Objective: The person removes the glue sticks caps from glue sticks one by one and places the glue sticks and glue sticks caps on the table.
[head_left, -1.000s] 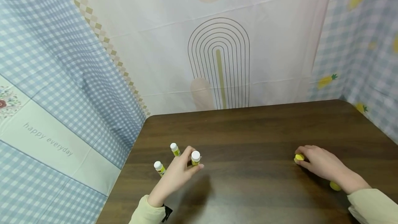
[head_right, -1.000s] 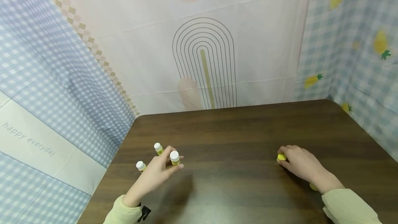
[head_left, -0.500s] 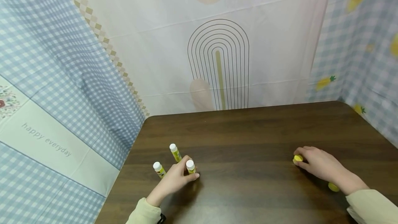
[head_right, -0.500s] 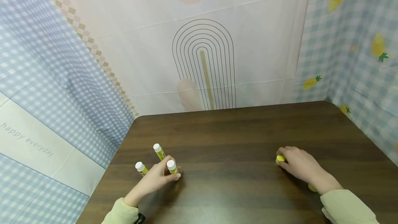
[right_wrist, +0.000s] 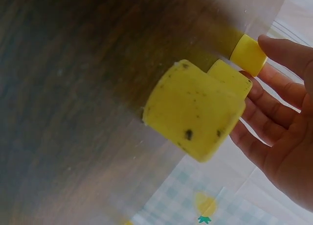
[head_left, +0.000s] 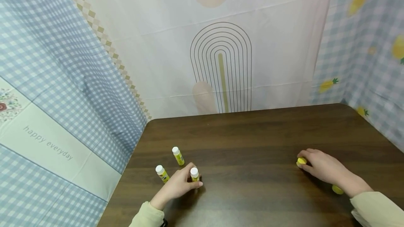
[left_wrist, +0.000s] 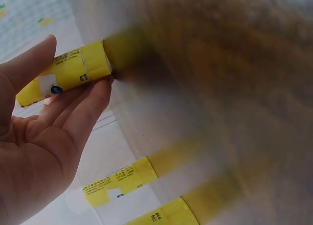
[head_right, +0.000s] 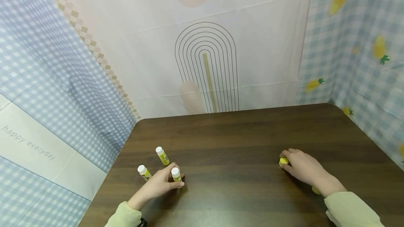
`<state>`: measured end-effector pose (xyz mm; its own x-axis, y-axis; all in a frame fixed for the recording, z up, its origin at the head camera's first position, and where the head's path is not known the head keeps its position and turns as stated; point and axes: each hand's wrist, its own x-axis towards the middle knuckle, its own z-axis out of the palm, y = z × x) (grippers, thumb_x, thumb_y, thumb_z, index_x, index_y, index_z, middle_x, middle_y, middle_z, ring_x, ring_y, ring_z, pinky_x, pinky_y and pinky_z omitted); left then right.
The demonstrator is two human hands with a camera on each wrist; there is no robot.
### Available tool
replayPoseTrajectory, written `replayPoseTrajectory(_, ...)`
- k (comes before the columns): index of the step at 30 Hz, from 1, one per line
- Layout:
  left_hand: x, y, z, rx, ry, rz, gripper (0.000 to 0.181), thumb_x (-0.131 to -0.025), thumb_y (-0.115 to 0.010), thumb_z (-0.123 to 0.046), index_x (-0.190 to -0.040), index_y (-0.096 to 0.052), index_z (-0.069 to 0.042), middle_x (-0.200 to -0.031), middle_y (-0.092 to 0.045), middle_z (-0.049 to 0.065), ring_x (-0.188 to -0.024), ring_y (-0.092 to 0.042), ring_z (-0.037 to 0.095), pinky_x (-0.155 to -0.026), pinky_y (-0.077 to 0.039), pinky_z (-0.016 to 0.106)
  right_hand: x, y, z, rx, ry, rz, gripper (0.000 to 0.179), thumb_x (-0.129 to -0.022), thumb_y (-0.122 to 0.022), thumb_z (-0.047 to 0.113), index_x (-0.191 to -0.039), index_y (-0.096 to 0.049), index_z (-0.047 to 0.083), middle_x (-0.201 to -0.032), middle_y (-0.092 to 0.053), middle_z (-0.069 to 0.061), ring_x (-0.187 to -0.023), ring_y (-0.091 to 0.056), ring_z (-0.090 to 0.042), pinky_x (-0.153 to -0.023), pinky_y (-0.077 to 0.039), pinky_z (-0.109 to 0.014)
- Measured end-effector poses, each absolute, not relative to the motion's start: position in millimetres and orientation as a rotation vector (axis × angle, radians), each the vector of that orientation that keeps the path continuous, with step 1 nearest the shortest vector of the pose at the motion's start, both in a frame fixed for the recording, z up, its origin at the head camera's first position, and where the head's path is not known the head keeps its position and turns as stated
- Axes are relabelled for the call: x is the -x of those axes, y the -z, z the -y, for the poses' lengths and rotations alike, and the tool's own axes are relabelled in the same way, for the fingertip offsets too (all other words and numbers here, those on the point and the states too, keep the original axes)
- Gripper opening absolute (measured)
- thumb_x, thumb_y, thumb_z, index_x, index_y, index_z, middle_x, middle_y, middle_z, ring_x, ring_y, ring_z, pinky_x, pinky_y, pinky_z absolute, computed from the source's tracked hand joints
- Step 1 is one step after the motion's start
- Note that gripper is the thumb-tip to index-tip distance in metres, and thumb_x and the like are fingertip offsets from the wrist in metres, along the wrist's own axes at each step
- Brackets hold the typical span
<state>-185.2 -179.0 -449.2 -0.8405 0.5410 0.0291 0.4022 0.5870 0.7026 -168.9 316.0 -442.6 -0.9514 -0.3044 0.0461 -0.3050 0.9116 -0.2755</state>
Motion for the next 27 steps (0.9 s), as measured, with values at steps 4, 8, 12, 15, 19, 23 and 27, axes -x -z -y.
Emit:
replayPoseTrajectory(4, 186.0, 448.5, 178.7, -0.779, -1.092, -2.624, 0.029, -0.089, -0.079, -0.026, -0.101, -0.055, -0.016, -0.085, -0.071, -0.007, -0.077, -0.064, 0.006, -0.071, -0.049, 0.028, 169.0, 442.1, -315.6, -0.498, -0.459, 3.063, 0.027, -0.090, -0.076, 0.022, -0.108, -0.069, 0.002, -0.096, -0.064, -0.001, -0.080, -0.063, -0.018, -0.068, -0.054, -0.043)
replayPoseTrajectory(8, 185.7, 448.2, 177.3, -0.746, -1.126, -2.616, 0.030, -0.086, -0.082, -0.024, -0.097, -0.055, -0.016, -0.098, -0.075, 0.004, -0.093, -0.071, 0.016, -0.080, -0.053, 0.031, 168.7, 440.1, -316.2, -0.505, -0.445, 3.052, 0.028, -0.091, -0.076, 0.023, -0.108, -0.070, 0.002, -0.097, -0.066, -0.003, -0.081, -0.065, -0.021, -0.070, -0.055, -0.046)
replayPoseTrajectory(12, 186.8, 448.9, 176.3, -0.722, -1.146, -2.620, 0.030, -0.084, -0.083, -0.023, -0.094, -0.056, -0.016, -0.105, -0.075, 0.008, -0.103, -0.071, 0.021, -0.084, -0.053, 0.032, 169.8, 439.0, -316.4, -0.515, -0.424, 3.041, 0.029, -0.091, -0.075, 0.023, -0.108, -0.071, 0.001, -0.099, -0.068, -0.006, -0.082, -0.067, -0.024, -0.071, -0.055, -0.048)
replayPoseTrajectory(15, 188.6, 449.5, 175.5, -0.712, -1.148, -2.617, 0.030, -0.083, -0.084, -0.024, -0.093, -0.057, -0.016, -0.103, -0.075, 0.006, -0.103, -0.071, 0.020, -0.081, -0.053, 0.030, 170.8, 438.6, -317.4, -0.511, -0.411, 3.048, 0.031, -0.091, -0.075, 0.023, -0.109, -0.071, -0.001, -0.100, -0.068, -0.009, -0.083, -0.067, -0.026, -0.072, -0.055, -0.050)
replayPoseTrajectory(19, 190.0, 446.2, 176.3, -0.711, -1.118, -2.612, 0.034, -0.081, -0.086, -0.029, -0.095, -0.060, -0.015, -0.099, -0.074, 0.001, -0.094, -0.070, 0.015, -0.076, -0.051, 0.029, 169.8, 440.2, -318.7, -0.475, -0.402, 3.049, 0.042, -0.091, -0.074, 0.028, -0.119, -0.068, -0.004, -0.111, -0.068, -0.022, -0.095, -0.067, -0.039, -0.079, -0.052, -0.059)
replayPoseTrajectory(23, 188.3, 437.0, 180.1, -0.709, -1.077, -2.608, 0.049, -0.079, -0.087, -0.035, -0.111, -0.060, -0.009, -0.098, -0.072, -0.002, -0.090, -0.067, 0.014, -0.076, -0.051, 0.034, 163.9, 442.7, -323.9, -0.430, -0.392, 3.032, 0.053, -0.091, -0.074, 0.032, -0.129, -0.063, -0.004, -0.120, -0.063, -0.029, -0.104, -0.062, -0.048, -0.079, -0.047, -0.067)
replayPoseTrajectory(27, 180.8, 418.0, 190.3, -0.680, -1.078, -2.644, 0.061, -0.083, -0.083, -0.042, -0.125, -0.057, -0.007, -0.115, -0.071, 0.004, -0.109, -0.066, 0.023, -0.091, -0.052, 0.045, 155.9, 434.3, -333.9, -0.400, -0.406, 2.977, 0.051, -0.093, -0.073, 0.032, -0.130, -0.063, -0.003, -0.121, -0.062, -0.027, -0.104, -0.062, -0.048, -0.076, -0.047, -0.066)
